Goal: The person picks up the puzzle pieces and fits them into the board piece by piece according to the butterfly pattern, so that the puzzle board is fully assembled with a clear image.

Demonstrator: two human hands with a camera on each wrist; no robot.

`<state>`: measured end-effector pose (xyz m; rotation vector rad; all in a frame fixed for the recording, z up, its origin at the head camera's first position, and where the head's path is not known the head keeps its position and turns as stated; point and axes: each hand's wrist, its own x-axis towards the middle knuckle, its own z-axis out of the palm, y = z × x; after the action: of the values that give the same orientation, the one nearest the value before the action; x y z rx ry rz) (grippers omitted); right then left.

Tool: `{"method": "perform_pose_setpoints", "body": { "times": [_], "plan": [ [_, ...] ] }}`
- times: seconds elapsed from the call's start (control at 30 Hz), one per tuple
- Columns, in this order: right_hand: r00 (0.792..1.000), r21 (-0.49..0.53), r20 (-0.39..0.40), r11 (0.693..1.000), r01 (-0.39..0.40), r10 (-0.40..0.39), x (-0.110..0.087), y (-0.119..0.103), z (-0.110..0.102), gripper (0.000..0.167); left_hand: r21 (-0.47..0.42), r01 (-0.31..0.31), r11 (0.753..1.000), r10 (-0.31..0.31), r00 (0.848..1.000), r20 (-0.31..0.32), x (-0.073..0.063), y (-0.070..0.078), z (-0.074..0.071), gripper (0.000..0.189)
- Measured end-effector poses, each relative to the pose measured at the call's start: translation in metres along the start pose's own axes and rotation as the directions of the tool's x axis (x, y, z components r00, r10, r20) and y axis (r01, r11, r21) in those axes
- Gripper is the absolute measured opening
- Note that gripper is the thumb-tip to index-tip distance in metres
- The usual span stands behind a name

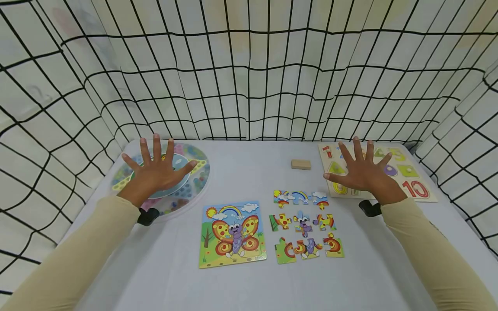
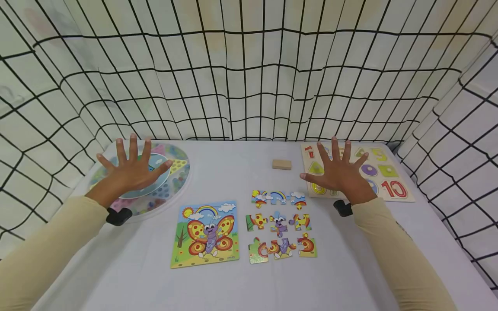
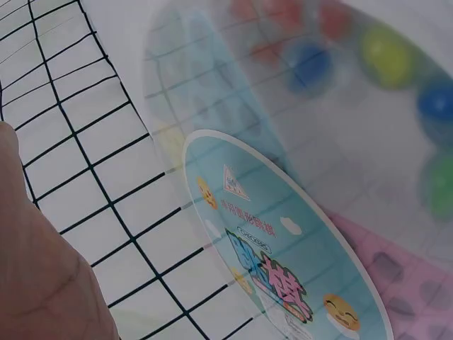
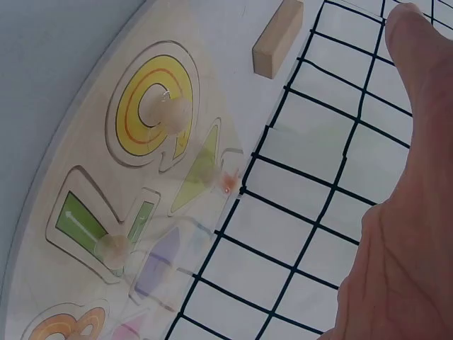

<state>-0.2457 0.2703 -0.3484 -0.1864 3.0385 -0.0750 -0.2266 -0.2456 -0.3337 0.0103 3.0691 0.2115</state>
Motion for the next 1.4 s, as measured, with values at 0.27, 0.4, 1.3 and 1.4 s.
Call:
{"method": "perform_pose_setpoints", "body": {
  "times": [0.27,0.4,1.3,1.4],
  "plan": [
    [1.0,0.025,-0.015,1.0,0.007,-0.007,0.002,0.0,-0.001,0.112,-0.023,0.02,1.0,-0.02,1.0,0.005,0.0,-0.014,0.002,0.108],
    [0.998,0.103,-0.044,0.994,0.038,-0.034,-0.001,0.0,0.003,0.108,-0.023,-0.003,1.0,0.002,1.0,-0.011,-0.005,-0.018,0.004,0.105],
    [0.919,0.521,-0.251,0.758,0.392,-0.303,-0.047,-0.044,0.028,0.052,-0.391,-0.355,0.849,0.447,0.877,0.177,-0.103,0.029,0.036,0.099],
    [0.911,0.526,-0.256,0.744,0.412,-0.324,-0.053,-0.048,0.031,0.043,-0.392,-0.36,0.847,0.465,0.859,0.215,-0.109,0.032,0.041,0.101]
  ]
}}
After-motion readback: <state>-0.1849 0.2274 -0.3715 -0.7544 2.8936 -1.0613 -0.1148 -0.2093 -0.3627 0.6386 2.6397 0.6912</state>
